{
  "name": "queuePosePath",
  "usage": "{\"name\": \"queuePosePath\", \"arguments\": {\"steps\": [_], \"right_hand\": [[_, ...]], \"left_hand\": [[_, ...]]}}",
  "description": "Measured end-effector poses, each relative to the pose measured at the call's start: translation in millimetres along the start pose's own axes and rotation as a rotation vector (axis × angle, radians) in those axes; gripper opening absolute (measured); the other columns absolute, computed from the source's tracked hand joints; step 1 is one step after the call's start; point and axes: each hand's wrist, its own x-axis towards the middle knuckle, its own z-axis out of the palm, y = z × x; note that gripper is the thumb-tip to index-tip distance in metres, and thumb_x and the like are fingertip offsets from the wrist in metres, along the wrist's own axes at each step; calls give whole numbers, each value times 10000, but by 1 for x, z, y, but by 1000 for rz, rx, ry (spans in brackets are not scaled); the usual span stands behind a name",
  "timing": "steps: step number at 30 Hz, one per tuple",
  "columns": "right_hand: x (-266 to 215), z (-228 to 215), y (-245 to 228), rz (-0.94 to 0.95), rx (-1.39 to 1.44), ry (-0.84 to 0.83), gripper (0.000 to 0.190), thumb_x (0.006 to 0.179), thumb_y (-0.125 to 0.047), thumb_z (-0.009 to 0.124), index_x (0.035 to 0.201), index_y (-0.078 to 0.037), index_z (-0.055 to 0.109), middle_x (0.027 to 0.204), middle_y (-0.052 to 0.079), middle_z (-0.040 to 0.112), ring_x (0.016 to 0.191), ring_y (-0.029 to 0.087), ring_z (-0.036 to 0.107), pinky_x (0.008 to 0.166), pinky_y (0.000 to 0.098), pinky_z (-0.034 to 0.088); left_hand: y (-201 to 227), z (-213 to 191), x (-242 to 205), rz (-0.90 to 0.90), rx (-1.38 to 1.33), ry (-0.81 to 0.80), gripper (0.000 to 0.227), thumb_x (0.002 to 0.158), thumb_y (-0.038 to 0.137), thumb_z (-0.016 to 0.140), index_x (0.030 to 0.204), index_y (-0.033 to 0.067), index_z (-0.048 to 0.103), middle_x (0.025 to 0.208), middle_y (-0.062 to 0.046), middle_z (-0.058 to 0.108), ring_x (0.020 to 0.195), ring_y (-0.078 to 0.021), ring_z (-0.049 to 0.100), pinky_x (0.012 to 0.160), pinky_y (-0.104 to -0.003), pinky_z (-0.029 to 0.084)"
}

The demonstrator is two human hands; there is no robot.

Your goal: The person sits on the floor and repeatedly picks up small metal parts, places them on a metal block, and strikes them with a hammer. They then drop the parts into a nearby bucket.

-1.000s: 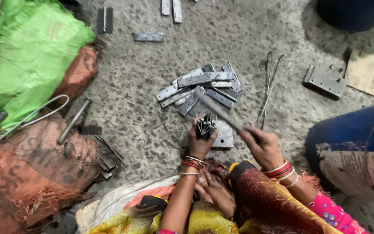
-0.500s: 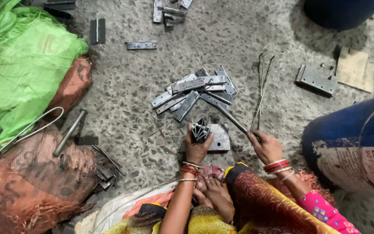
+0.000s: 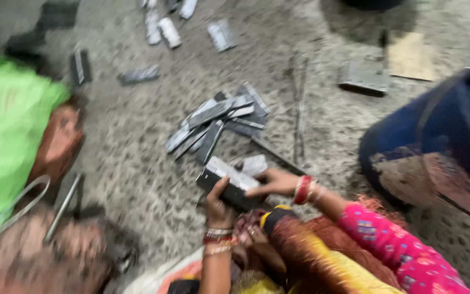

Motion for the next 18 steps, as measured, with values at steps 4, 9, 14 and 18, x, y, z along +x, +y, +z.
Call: {"name": "queuePosePath", "arguments": {"steps": [4, 9, 14, 18], "right_hand": [[-11, 29, -10, -99, 344, -60, 558, 809, -268, 856, 1207, 73, 665, 1077, 94, 744, 927, 119, 701, 834, 283, 582], [-46, 16, -24, -217, 879, 150, 411, 790, -154, 806, 1153, 3, 693, 1003, 89, 745, 844, 160, 725, 764, 323, 594], [-126, -63, -82, -1196, 814, 137, 424, 1163, -381, 607, 888, -84, 733, 808, 97, 750, 719, 236, 722, 693, 403, 593], [-179, -97, -126, -1168, 821, 948, 594, 1051, -532, 499, 1390, -51, 583, 1059, 167, 728, 852, 217, 714, 726, 390, 593]], "left_hand": [[14, 10, -11, -68, 282, -14, 328, 913, 183, 648, 1170, -21, 639, 979, -127, 708, 868, -278, 680, 817, -422, 536], [15, 13, -11, -143, -320, -722, 358, 1204, 45, 407, 1483, -178, 431, 1094, -242, 619, 1039, -363, 623, 961, -483, 513], [32, 38, -27, 174, 582, -314, 432, 1011, 206, 494, 1374, -27, 520, 1357, -203, 647, 1255, -309, 649, 1060, -437, 518], [47, 57, -31, 187, 631, -108, 408, 1020, 179, 516, 1361, -39, 567, 1283, -200, 682, 1176, -312, 674, 1001, -439, 523]]}}
